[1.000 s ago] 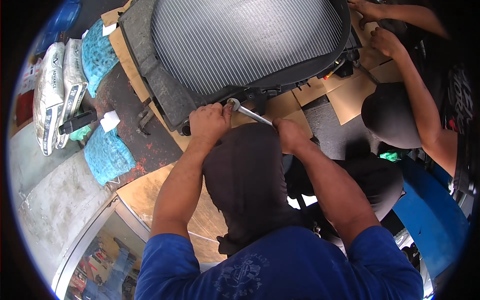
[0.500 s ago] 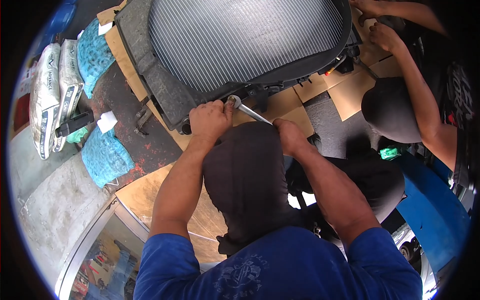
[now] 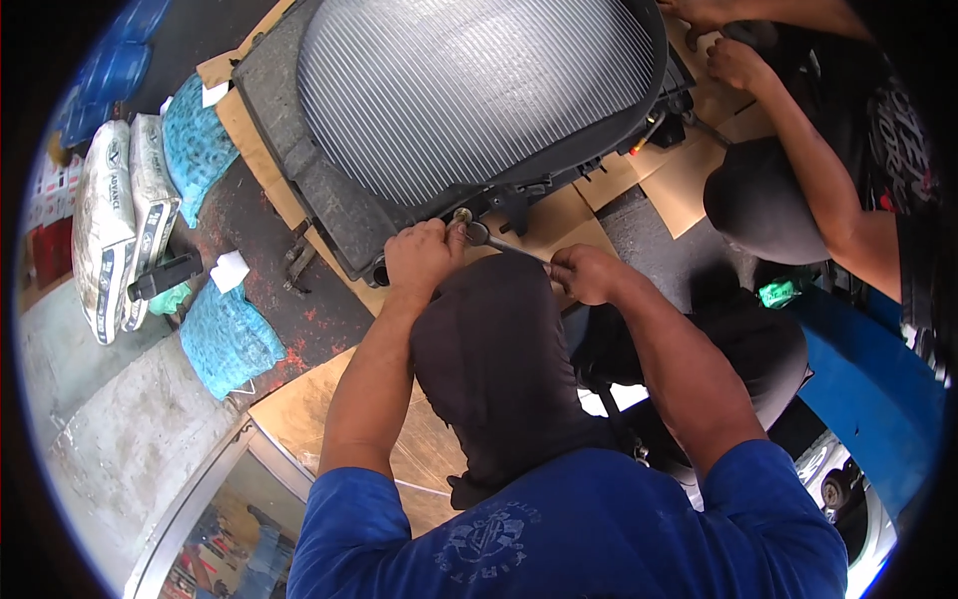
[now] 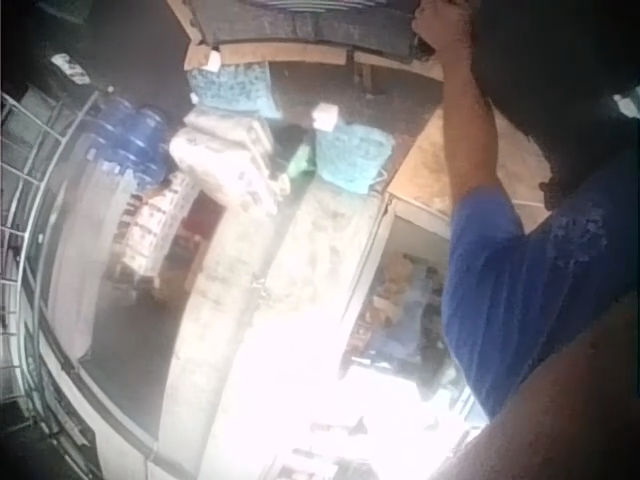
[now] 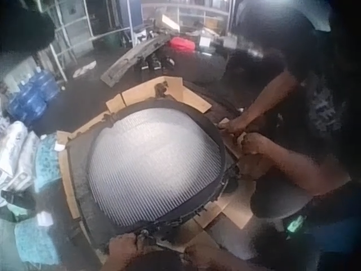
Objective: Repairing or assembling components on a vehicle radiator using hand tools.
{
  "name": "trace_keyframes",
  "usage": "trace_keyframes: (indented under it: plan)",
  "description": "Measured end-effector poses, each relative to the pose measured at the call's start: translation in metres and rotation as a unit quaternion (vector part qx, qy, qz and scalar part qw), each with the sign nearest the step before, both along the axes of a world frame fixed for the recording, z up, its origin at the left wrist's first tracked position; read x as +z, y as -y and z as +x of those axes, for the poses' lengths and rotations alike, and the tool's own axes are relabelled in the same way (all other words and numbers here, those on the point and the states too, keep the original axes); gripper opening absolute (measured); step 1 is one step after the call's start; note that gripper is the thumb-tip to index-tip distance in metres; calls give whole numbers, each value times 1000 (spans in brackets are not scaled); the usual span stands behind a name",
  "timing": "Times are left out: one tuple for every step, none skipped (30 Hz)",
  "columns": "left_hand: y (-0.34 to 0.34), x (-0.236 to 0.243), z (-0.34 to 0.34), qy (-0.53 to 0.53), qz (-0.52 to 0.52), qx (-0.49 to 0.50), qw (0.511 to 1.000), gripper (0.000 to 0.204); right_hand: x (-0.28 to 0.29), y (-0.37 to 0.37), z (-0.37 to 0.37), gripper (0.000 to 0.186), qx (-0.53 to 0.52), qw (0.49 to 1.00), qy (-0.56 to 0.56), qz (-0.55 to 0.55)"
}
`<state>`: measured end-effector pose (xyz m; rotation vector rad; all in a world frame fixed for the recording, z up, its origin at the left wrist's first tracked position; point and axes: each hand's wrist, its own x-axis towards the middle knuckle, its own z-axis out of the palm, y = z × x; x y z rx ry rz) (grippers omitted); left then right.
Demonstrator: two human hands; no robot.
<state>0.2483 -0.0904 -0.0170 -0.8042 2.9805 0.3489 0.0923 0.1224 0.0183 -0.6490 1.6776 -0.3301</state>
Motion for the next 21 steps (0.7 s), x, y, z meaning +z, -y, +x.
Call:
trace_keyframes:
  plan:
    - [0, 0, -1, -9, -7, -2, 1000, 37, -3, -4, 1, 32, -27, 999, -11, -17]
    - [-1, 0, -3, -18, -14, -3, 1000, 36, -5, -8, 1, 34, -54, 998, -22, -33]
    - [-3, -1, -4, -16, -12, -8, 1000, 36, -7, -13, 2, 34, -58, 998, -21, -32]
    - [-3, -1, -5, -20, -13, -9, 1000, 35, -9, -16, 4, 34, -60, 996, -43, -47]
    - [-2, -1, -5, -23, -13, -10, 1000, 34, -10, -19, 6, 34, -62, 994, -65, -63]
    - [-2, -1, -5, -22, -13, -12, 1000, 34, -12, -21, 10, 34, -64, 994, -63, -63]
    - [-1, -2, -4, -24, -12, -12, 1000, 34, -11, -22, 13, 31, -81, 991, -77, -77]
    - [-1, -3, -3, -27, -10, -12, 1000, 34, -11, -22, 17, 29, -98, 987, -90, -90]
    - [0, -3, -2, -26, -11, -13, 1000, 34, -11, -22, 19, 29, -99, 987, -89, -91]
    - [0, -3, -1, -29, -17, -14, 999, 33, -7, -18, 21, 27, -116, 988, -72, -76]
    - [0, -4, 0, -32, -23, -16, 999, 33, -5, -14, 24, 25, -132, 988, -55, -61]
    - [1, -4, 1, -31, -24, -16, 999, 33, -7, -14, 28, 25, -131, 988, -53, -62]
    - [1, -4, 0, -39, -22, -20, 999, 32, -11, -15, 33, 24, -129, 984, -87, -90]
    - [1, -4, 0, -46, -20, -23, 998, 32, -17, -17, 38, 23, -127, 977, -120, -119]
    - [1, -4, -1, -46, -20, -24, 998, 32, -22, -19, 43, 23, -127, 977, -119, -119]
    - [0, -5, -1, -49, -21, -26, 998, 31, -27, -20, 47, 23, -166, 975, -89, -122]
    - [0, -5, -1, -52, -22, -28, 998, 31, -32, -22, 51, 22, -204, 969, -59, -124]
    - [0, -4, -1, -51, -22, -28, 998, 31, -37, -23, 53, 22, -205, 969, -58, -124]
    - [0, -4, -1, -54, -22, -30, 998, 30, -40, -20, 54, 21, -222, 968, -23, -118]
    - [0, -3, -1, -57, -23, -32, 998, 30, -41, -19, 54, 20, -238, 965, 12, -113]
    - [0, -3, -2, -56, -22, -32, 998, 30, -42, -20, 54, 20, -239, 965, 12, -112]
